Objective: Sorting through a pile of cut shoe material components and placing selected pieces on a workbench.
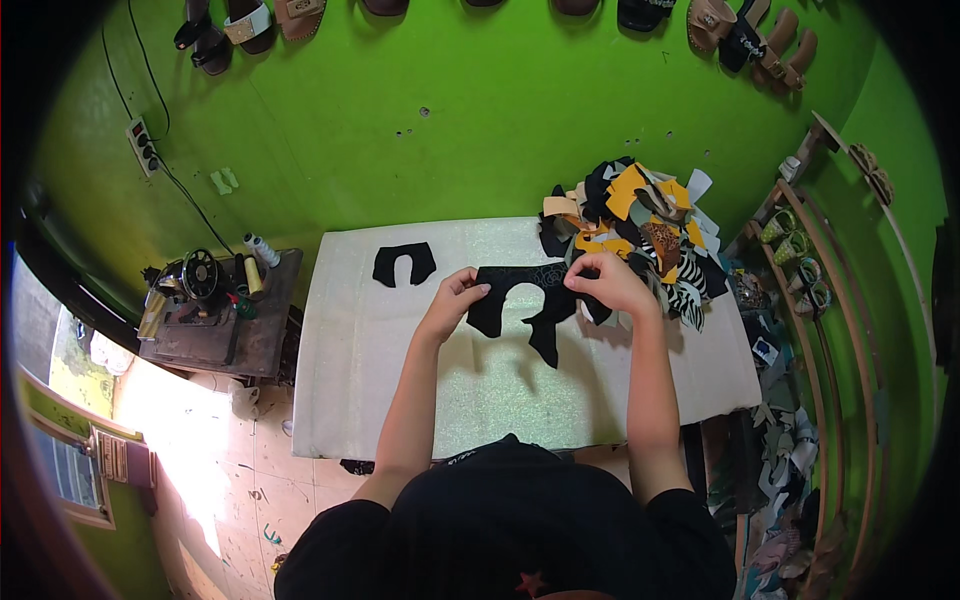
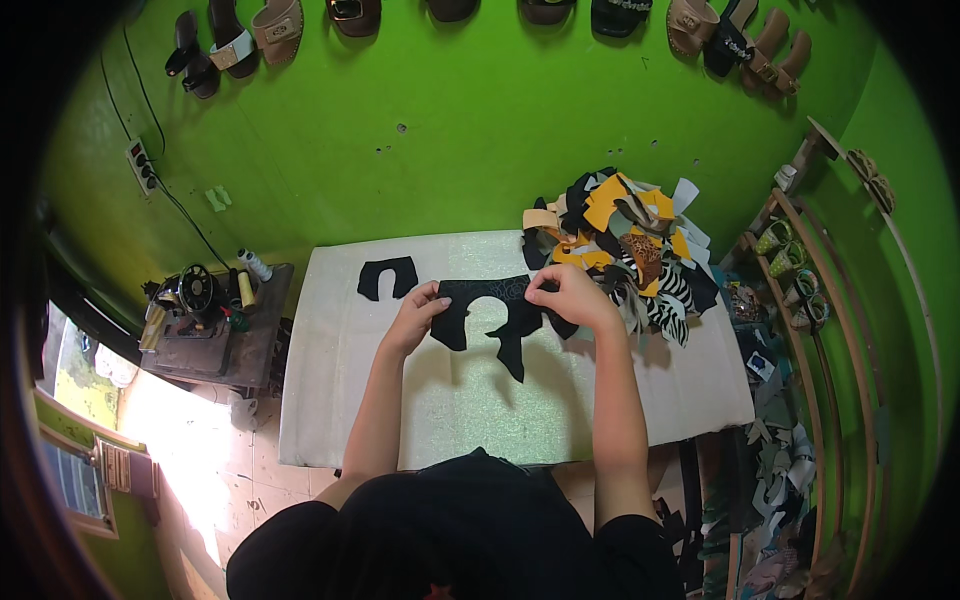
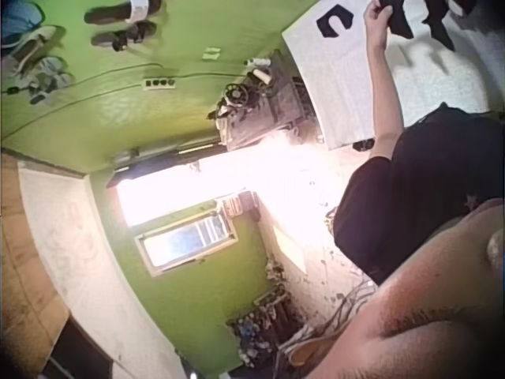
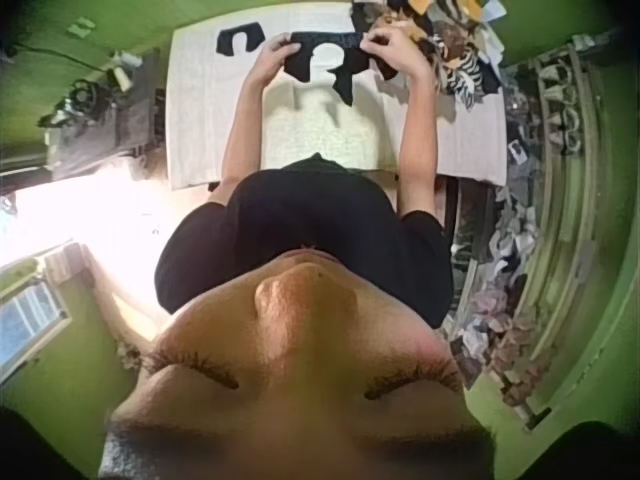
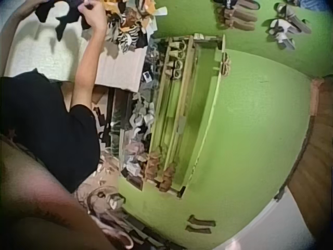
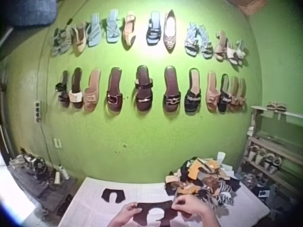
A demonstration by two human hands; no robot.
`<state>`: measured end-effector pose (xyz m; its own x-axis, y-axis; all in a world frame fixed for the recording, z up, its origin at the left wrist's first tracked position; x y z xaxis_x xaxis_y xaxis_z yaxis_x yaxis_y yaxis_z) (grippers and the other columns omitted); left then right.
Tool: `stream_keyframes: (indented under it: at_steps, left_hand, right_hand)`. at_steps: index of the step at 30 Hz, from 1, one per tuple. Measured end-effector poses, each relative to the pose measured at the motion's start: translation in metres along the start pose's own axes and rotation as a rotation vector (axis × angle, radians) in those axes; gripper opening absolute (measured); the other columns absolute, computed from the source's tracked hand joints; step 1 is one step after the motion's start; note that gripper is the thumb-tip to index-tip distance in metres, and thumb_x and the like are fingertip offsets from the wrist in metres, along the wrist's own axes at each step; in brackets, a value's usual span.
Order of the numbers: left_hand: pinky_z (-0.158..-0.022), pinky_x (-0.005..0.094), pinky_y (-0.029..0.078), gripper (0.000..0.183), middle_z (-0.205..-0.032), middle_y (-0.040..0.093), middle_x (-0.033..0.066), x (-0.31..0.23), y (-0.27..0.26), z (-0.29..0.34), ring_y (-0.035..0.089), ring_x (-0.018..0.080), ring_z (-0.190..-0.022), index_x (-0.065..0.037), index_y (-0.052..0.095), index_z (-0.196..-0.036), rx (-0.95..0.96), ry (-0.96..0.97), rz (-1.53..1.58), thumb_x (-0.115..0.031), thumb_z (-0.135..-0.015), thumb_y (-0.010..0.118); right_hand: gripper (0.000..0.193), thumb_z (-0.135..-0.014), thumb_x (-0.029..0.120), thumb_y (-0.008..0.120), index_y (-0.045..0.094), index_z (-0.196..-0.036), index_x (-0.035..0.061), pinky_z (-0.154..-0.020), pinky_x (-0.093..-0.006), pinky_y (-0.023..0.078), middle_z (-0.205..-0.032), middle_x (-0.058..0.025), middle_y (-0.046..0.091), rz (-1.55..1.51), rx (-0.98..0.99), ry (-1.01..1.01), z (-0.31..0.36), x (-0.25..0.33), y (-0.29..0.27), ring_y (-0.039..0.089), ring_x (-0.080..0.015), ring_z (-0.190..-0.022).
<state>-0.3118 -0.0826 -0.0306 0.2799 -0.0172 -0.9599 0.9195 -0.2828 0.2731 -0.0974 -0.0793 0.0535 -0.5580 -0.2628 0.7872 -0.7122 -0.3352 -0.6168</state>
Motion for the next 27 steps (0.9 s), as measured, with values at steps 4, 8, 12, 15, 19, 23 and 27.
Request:
stream_keyframes:
  at_steps: [4, 8, 12, 15, 19, 23, 27]
  left_hand:
    - [-0.067, 0.0206, 0.042, 0.008, -0.081, 0.059, 0.0039, 0.004, 0.0, -0.002, 0.054, 0.0069, -0.074, -0.005, 0.049, -0.085, -0.034, 0.019, 0.042, -0.007, -0.082, 0.056]
    - [-0.063, 0.0201, 0.044, 0.01, -0.083, 0.059, 0.0066, 0.01, 0.001, -0.001, 0.056, 0.0084, -0.075, -0.005, 0.043, -0.086, -0.045, 0.007, 0.031, -0.005, -0.084, 0.053]
    - [-0.065, 0.0242, 0.05, 0.015, -0.086, 0.059, 0.0109, 0.005, 0.023, 0.002, 0.06, 0.0141, -0.081, -0.006, 0.036, -0.093, -0.001, -0.069, 0.227, -0.004, -0.086, 0.049]
    - [-0.07, 0.0282, 0.052, 0.017, -0.092, 0.059, 0.0151, 0.013, 0.028, 0.004, 0.061, 0.0195, -0.085, -0.007, 0.034, -0.098, 0.049, -0.109, 0.349, -0.005, -0.087, 0.047]
    - [-0.077, 0.0342, 0.053, 0.024, -0.108, 0.053, 0.0176, 0.0, 0.052, 0.013, 0.06, 0.0292, -0.092, -0.002, 0.039, -0.11, 0.09, -0.116, 0.436, -0.012, -0.089, 0.045]
    - [-0.085, 0.0408, 0.049, 0.037, -0.118, 0.048, 0.0165, 0.004, 0.048, 0.016, 0.056, 0.033, -0.099, -0.003, 0.035, -0.122, 0.146, -0.146, 0.595, -0.026, -0.093, 0.039]
    - [-0.085, 0.04, 0.049, 0.044, -0.118, 0.046, 0.0188, 0.002, 0.051, 0.017, 0.056, 0.0325, -0.101, -0.001, 0.034, -0.122, 0.236, -0.11, 0.635, -0.029, -0.089, 0.045]
  right_hand:
    - [0.016, -0.075, 0.017, 0.064, 0.062, -0.079, 0.0009, -0.063, -0.0267, 0.043, -0.076, -0.0043, 0.062, 0.015, -0.091, 0.091, 0.01, -0.016, -0.006, 0.055, -0.0112, -0.067]
    - [0.011, -0.075, 0.01, 0.064, 0.06, -0.079, -0.0002, -0.066, -0.023, 0.044, -0.076, -0.0032, 0.06, -0.173, 0.006, 0.025, 0.015, -0.001, 0.0, 0.054, -0.0087, -0.071]
    - [0.011, -0.074, 0.001, 0.064, 0.058, -0.082, -0.0008, -0.069, -0.0207, 0.043, -0.079, -0.0018, 0.059, -0.484, 0.196, -0.169, 0.018, 0.038, 0.014, 0.054, -0.007, -0.075]
    - [0.01, -0.075, -0.001, 0.062, 0.056, -0.082, -0.0003, -0.057, -0.0212, 0.047, -0.079, -0.0018, 0.057, -0.699, 0.108, -0.244, 0.009, 0.046, 0.021, 0.055, -0.0076, -0.063]
    - [0.007, -0.076, -0.002, 0.06, 0.055, -0.082, -0.001, -0.053, -0.0208, 0.047, -0.075, -0.0027, 0.057, -0.639, -0.163, -0.099, -0.005, 0.017, 0.024, 0.055, -0.0079, -0.061]
    - [0.008, -0.074, 0.002, 0.061, 0.058, -0.08, -0.0015, -0.063, -0.0234, 0.045, -0.075, -0.0047, 0.061, -0.42, -0.328, -0.072, -0.008, -0.012, 0.03, 0.057, -0.0104, -0.07]
    - [0.01, -0.073, 0.004, 0.063, 0.059, -0.081, -0.0009, -0.069, -0.0253, 0.044, -0.076, -0.0054, 0.062, -0.326, -0.391, -0.06, -0.003, -0.014, 0.028, 0.058, -0.0126, -0.073]
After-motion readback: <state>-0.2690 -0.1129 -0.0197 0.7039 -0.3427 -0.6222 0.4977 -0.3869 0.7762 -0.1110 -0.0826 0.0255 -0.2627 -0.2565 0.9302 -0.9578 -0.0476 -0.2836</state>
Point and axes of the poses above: each hand's wrist, its own z-axis away from the middle knuckle, its own y-axis out of the palm, x = y × z, the point moved 7 cm from there along -z, towards the middle knuckle
